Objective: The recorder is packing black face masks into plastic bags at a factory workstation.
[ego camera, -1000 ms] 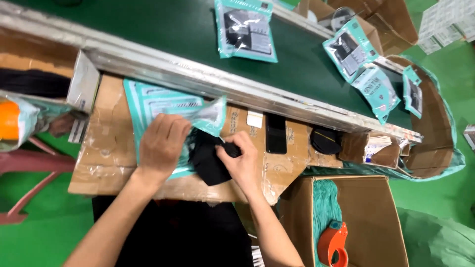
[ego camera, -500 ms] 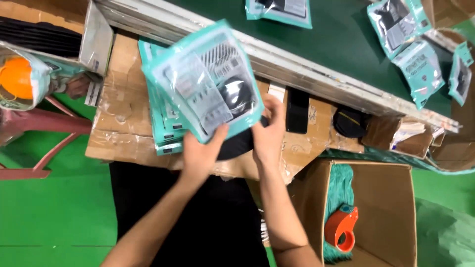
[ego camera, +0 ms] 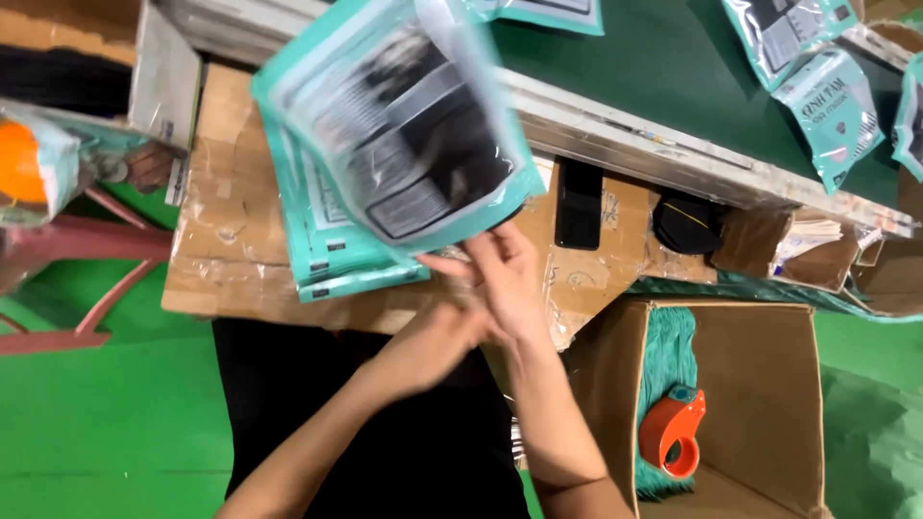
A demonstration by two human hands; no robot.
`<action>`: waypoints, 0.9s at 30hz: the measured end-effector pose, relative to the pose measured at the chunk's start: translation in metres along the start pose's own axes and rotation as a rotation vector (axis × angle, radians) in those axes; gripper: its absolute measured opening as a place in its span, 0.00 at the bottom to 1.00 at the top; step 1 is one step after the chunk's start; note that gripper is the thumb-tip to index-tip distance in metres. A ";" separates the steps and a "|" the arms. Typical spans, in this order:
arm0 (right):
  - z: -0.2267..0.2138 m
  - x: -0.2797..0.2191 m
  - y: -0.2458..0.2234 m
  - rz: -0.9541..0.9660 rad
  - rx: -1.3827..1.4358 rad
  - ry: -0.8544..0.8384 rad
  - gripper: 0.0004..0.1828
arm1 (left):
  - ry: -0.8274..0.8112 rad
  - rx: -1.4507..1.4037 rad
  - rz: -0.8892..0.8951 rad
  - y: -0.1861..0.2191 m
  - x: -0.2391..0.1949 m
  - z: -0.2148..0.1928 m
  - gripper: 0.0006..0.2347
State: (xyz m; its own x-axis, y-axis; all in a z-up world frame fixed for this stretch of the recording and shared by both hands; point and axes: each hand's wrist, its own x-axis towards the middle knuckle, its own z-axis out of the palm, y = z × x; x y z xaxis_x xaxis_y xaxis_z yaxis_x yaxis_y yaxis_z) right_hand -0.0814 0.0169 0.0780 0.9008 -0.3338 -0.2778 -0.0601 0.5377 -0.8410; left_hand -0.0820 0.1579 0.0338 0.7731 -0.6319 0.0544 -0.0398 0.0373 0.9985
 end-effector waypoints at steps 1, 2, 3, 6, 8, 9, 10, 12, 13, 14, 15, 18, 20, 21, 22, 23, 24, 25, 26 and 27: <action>-0.004 0.000 -0.004 -0.067 -0.198 0.004 0.08 | -0.118 0.157 0.132 0.033 -0.001 -0.010 0.08; -0.010 0.000 -0.011 -0.079 -0.191 0.012 0.08 | -0.132 0.162 0.139 0.056 0.000 -0.022 0.08; -0.018 -0.005 -0.017 -0.225 -0.409 -0.004 0.09 | 0.080 0.389 0.328 0.080 -0.002 -0.031 0.08; -0.027 -0.021 -0.032 -0.466 -0.709 -0.036 0.14 | 0.332 0.745 0.585 0.145 0.012 -0.063 0.11; -0.025 -0.028 -0.039 -0.573 -0.787 -0.056 0.17 | 0.371 0.882 0.660 0.162 0.024 -0.076 0.13; -0.022 -0.033 -0.040 -0.650 -0.920 -0.058 0.16 | 0.299 0.809 0.588 0.156 0.026 -0.077 0.13; -0.021 -0.038 -0.041 -0.725 -1.053 -0.060 0.15 | 0.227 0.736 0.516 0.151 0.028 -0.079 0.14; -0.020 -0.039 -0.035 -0.736 -1.108 -0.064 0.14 | 0.157 0.716 0.645 0.142 0.035 -0.073 0.11; -0.021 -0.041 -0.031 -0.739 -1.166 -0.073 0.13 | 0.089 0.691 0.766 0.137 0.039 -0.069 0.08; -0.021 -0.040 -0.030 -0.740 -1.166 -0.063 0.13 | 0.081 0.688 0.771 0.137 0.038 -0.066 0.08; -0.021 -0.040 -0.030 -0.801 -1.121 -0.054 0.10 | 0.129 0.679 0.763 0.136 0.036 -0.062 0.08; 0.010 -0.033 -0.052 -0.928 -0.907 0.056 0.10 | 0.309 0.480 0.617 0.118 0.023 -0.055 0.07; 0.013 -0.029 -0.059 -0.985 -0.739 0.163 0.13 | 0.423 0.283 0.477 0.096 0.012 -0.051 0.08; -0.001 -0.026 -0.054 -0.888 -0.596 0.175 0.13 | 0.543 0.048 0.292 0.082 0.008 -0.048 0.06; -0.015 -0.024 -0.050 -0.789 -0.453 0.185 0.14 | 0.650 -0.187 0.100 0.068 0.004 -0.045 0.05; -0.021 -0.022 -0.047 -0.799 -0.451 0.186 0.14 | 0.645 -0.187 0.108 0.072 0.006 -0.046 0.05; -0.027 -0.020 -0.045 -0.710 -0.381 0.134 0.09 | 0.601 -0.133 0.081 0.077 0.008 -0.046 0.06; -0.034 -0.018 -0.042 -0.619 -0.312 0.080 0.05 | 0.558 -0.080 0.050 0.082 0.010 -0.046 0.06; -0.034 -0.015 -0.044 -0.625 -0.310 0.081 0.05 | 0.555 -0.079 0.055 0.087 0.012 -0.048 0.06; -0.036 -0.015 -0.045 -0.561 -0.250 0.075 0.04 | 0.530 0.050 0.156 0.092 0.012 -0.049 0.05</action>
State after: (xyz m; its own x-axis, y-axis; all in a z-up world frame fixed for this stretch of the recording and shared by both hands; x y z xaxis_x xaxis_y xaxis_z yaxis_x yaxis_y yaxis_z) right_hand -0.1074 -0.0299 0.1037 0.7922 -0.5715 0.2140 0.3066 0.0695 -0.9493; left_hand -0.0450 0.1919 0.1259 0.9679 -0.1451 0.2052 -0.1994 0.0539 0.9784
